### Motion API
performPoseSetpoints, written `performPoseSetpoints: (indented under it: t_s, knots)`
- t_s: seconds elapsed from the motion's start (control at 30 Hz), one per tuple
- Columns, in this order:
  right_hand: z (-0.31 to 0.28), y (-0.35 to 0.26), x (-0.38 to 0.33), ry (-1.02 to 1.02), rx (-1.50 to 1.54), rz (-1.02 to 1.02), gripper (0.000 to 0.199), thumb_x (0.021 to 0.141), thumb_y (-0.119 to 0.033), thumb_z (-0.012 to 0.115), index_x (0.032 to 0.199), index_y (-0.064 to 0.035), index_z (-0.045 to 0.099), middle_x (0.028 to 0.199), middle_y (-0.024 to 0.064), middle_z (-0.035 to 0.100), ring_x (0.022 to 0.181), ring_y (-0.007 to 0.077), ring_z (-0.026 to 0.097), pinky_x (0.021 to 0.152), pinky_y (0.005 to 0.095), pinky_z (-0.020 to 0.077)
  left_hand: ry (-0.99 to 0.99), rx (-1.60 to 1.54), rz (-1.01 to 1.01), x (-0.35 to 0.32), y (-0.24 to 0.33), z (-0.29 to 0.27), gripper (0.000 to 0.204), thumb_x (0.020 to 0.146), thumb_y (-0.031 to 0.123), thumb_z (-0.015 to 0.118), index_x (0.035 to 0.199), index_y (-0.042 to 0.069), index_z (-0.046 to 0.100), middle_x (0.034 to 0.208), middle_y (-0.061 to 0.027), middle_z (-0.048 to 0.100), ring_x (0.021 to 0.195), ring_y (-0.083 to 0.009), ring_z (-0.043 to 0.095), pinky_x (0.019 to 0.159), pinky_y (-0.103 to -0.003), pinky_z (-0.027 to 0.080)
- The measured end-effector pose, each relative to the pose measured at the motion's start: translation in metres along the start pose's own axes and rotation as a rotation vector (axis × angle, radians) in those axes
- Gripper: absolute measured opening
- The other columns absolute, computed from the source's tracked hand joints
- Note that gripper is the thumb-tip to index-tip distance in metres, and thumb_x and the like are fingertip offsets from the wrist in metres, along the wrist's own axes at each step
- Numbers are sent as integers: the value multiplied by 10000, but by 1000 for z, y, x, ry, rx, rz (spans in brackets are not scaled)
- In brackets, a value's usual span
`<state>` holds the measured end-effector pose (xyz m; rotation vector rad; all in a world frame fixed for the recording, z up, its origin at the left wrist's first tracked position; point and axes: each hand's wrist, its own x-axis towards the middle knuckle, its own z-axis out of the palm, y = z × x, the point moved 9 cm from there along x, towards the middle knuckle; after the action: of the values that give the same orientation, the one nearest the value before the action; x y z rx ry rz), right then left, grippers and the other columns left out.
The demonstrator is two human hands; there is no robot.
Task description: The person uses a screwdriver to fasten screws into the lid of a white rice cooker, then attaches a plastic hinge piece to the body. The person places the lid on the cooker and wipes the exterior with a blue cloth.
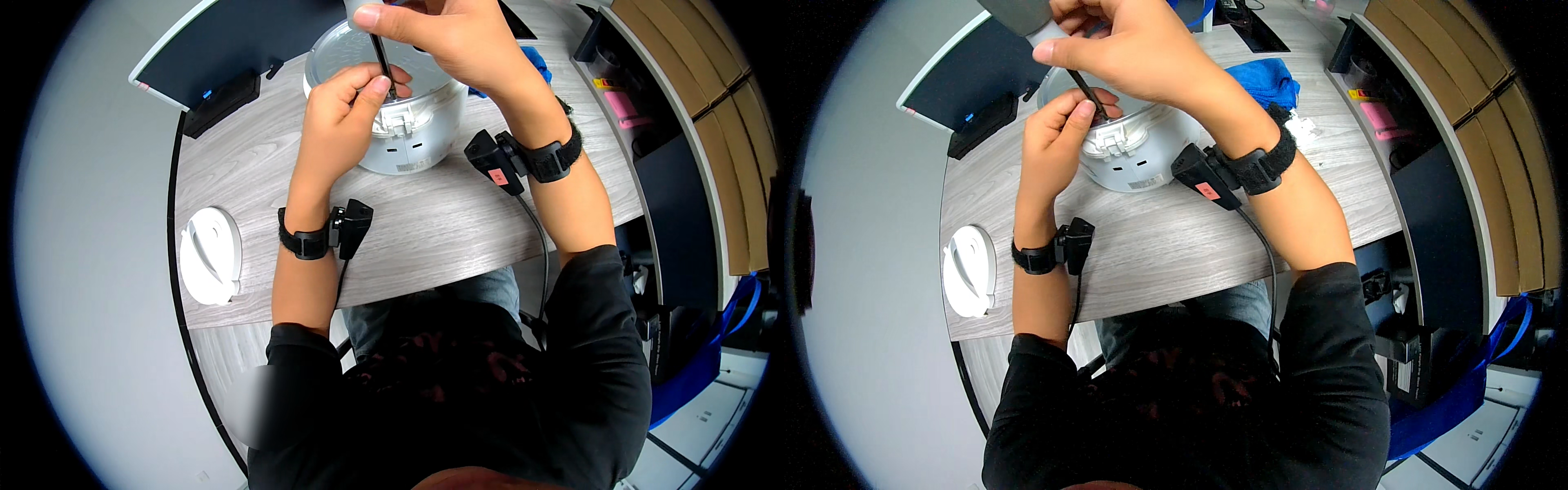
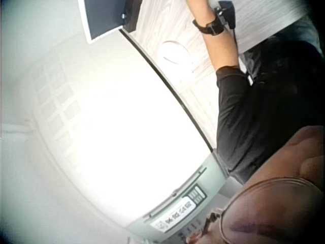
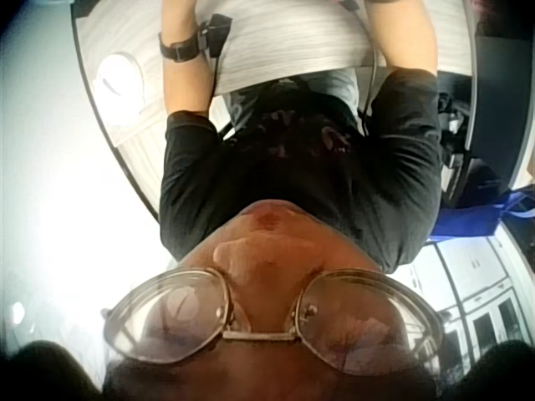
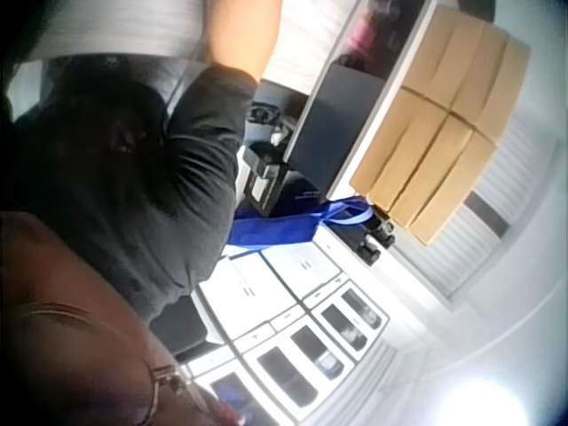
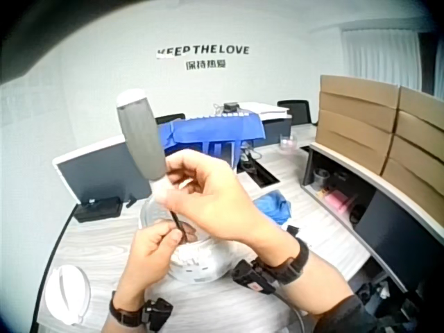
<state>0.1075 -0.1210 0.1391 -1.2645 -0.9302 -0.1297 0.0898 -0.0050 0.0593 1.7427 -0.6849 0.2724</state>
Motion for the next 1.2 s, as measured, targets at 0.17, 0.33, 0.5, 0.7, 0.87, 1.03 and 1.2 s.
performPoseSetpoints:
  t_s: [0.17,0.33,0.5,0.7,0.87,1.03,1.2]
  knots:
    - [-2,-10,0,118,-336,8,262,870,-90,801,1059,24,661,826,-9,608,674,14,538,563,187,444,12,12,33,-1,-1,0,267,1027,196,570,1101,-3,732,984,-102,756,940,-197,703,858,-323,539]
    - [-2,-10,-1,148,-332,47,248,823,-115,843,944,-2,659,760,-35,578,666,19,514,574,197,431,11,24,43,-3,-4,-1,248,1002,177,601,1126,3,726,993,-101,749,953,-201,690,862,-330,537]
    - [-2,-21,-3,192,-397,-85,247,800,-104,854,922,-5,665,766,-34,595,669,24,515,590,199,433,-32,153,65,-5,6,2,317,888,171,730,1172,33,713,1004,-47,748,939,-180,626,931,-350,486]
    - [-11,-27,-6,294,-272,-121,226,823,-108,845,938,-12,675,814,-14,642,701,26,550,605,203,451,-44,265,133,-7,15,6,501,779,167,829,1252,96,678,1013,26,744,930,-162,579,1003,-360,403]
    - [-33,-36,-8,319,-165,-119,177,878,-111,807,965,-23,681,818,-19,650,728,39,582,634,213,469,-49,350,199,-10,20,5,584,759,93,849,1304,44,645,1080,-30,718,984,-153,576,934,-310,467]
    - [-64,-18,-51,301,-386,-116,230,943,-217,744,1017,-1,711,850,28,697,730,75,616,654,226,476,-49,432,270,-14,24,6,611,715,87,865,1293,100,666,1080,-29,714,988,-179,581,932,-326,459]
    - [-83,31,-89,367,-356,132,267,934,-281,713,1025,-32,748,1067,69,753,965,133,658,877,292,485,-7,479,315,-14,27,10,611,688,161,897,1259,147,678,1014,3,694,957,-196,595,905,-351,415]
